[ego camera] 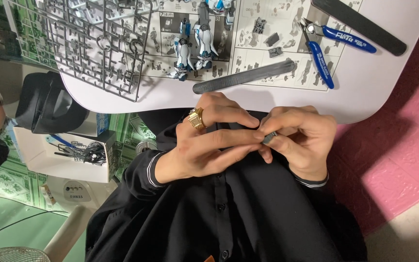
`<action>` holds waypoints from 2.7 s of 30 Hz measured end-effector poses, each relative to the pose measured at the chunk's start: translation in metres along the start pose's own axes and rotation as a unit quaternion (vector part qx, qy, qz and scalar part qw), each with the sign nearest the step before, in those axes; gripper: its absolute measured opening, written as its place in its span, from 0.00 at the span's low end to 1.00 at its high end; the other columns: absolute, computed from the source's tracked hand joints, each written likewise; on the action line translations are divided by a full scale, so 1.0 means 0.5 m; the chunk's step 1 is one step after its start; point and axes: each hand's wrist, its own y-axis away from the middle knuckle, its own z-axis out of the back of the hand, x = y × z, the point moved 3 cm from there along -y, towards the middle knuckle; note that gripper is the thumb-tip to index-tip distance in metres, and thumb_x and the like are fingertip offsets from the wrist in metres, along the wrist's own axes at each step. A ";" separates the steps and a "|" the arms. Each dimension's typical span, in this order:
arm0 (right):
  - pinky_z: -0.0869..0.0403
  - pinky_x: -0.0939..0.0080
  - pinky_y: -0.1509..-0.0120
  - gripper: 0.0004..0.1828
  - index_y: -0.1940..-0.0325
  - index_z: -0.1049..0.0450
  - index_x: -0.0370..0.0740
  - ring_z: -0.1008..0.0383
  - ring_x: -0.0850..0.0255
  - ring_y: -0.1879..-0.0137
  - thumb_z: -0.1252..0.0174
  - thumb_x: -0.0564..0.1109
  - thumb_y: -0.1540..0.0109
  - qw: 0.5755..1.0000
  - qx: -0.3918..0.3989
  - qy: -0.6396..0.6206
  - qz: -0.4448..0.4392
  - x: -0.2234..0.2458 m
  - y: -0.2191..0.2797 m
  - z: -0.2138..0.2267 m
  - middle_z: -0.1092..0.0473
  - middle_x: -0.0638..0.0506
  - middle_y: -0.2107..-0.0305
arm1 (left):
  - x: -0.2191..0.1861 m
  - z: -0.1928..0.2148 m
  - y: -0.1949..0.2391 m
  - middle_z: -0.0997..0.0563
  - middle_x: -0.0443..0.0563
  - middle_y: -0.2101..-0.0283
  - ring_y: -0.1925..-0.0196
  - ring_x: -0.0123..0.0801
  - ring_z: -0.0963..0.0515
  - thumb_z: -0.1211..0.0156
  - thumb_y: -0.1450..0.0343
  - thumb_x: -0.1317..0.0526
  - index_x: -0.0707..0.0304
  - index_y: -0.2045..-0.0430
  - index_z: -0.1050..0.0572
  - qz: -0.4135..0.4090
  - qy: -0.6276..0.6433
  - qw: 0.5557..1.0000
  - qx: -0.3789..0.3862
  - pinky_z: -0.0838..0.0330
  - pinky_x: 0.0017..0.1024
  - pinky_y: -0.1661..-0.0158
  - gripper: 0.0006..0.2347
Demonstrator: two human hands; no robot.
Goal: The person assembles a plastic model kit by sanding a small grey part, clipping a piece from a runner using nippers, and fitting it into a partially built figure. They then sand another small part and place it on the table.
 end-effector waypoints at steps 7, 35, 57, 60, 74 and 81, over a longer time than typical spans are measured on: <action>0.30 0.76 0.75 0.13 0.58 0.31 0.25 0.24 0.61 0.81 0.43 0.39 0.42 0.997 -0.003 0.078 0.018 0.012 -0.006 0.004 0.30 0.38 0.74 | 0.015 0.001 -0.007 0.25 0.51 0.60 0.62 0.39 0.24 0.44 0.28 0.65 0.63 0.65 0.23 -0.011 -0.042 0.999 -0.014 0.31 0.36 0.58 0.04; 0.24 0.58 0.66 0.04 0.60 0.22 0.34 0.24 0.52 0.63 0.41 0.36 0.37 0.786 -0.154 0.583 0.140 -0.105 -0.019 -0.067 0.28 0.46 0.67 | 0.119 -0.017 0.080 0.24 0.53 0.57 0.67 0.37 0.25 0.48 0.34 0.75 0.64 0.64 0.21 0.049 -0.381 0.923 0.007 0.26 0.21 0.68 0.11; 0.26 0.61 0.65 0.04 0.58 0.23 0.30 0.25 0.50 0.61 0.42 0.30 0.36 0.803 -0.134 0.573 0.093 -0.089 -0.025 -0.010 0.29 0.45 0.66 | 0.131 -0.016 0.089 0.23 0.50 0.56 0.64 0.36 0.24 0.44 0.34 0.73 0.61 0.62 0.21 0.064 -0.367 0.928 0.018 0.26 0.19 0.65 0.10; 0.25 0.60 0.64 0.04 0.58 0.24 0.32 0.25 0.52 0.61 0.41 0.31 0.37 0.791 -0.133 0.587 0.109 -0.093 -0.042 -0.031 0.29 0.46 0.65 | 0.131 -0.019 0.088 0.23 0.50 0.56 0.64 0.36 0.24 0.44 0.34 0.73 0.62 0.62 0.21 0.069 -0.359 0.931 0.018 0.26 0.20 0.65 0.10; 0.27 0.62 0.68 0.04 0.60 0.23 0.32 0.26 0.55 0.68 0.42 0.30 0.37 0.864 -0.104 0.485 0.083 -0.082 -0.046 -0.051 0.28 0.47 0.67 | 0.125 -0.017 0.081 0.20 0.51 0.58 0.64 0.35 0.22 0.42 0.30 0.69 0.62 0.57 0.24 0.092 -0.342 0.935 -0.006 0.24 0.23 0.60 0.09; 0.32 0.70 0.78 0.07 0.56 0.31 0.22 0.37 0.68 0.77 0.51 0.29 0.38 0.977 -0.121 -0.156 -0.080 -0.135 -0.008 0.021 0.37 0.44 0.77 | 0.100 -0.005 0.056 0.20 0.55 0.57 0.64 0.40 0.21 0.45 0.29 0.70 0.65 0.58 0.24 0.076 -0.252 0.964 -0.047 0.26 0.27 0.60 0.08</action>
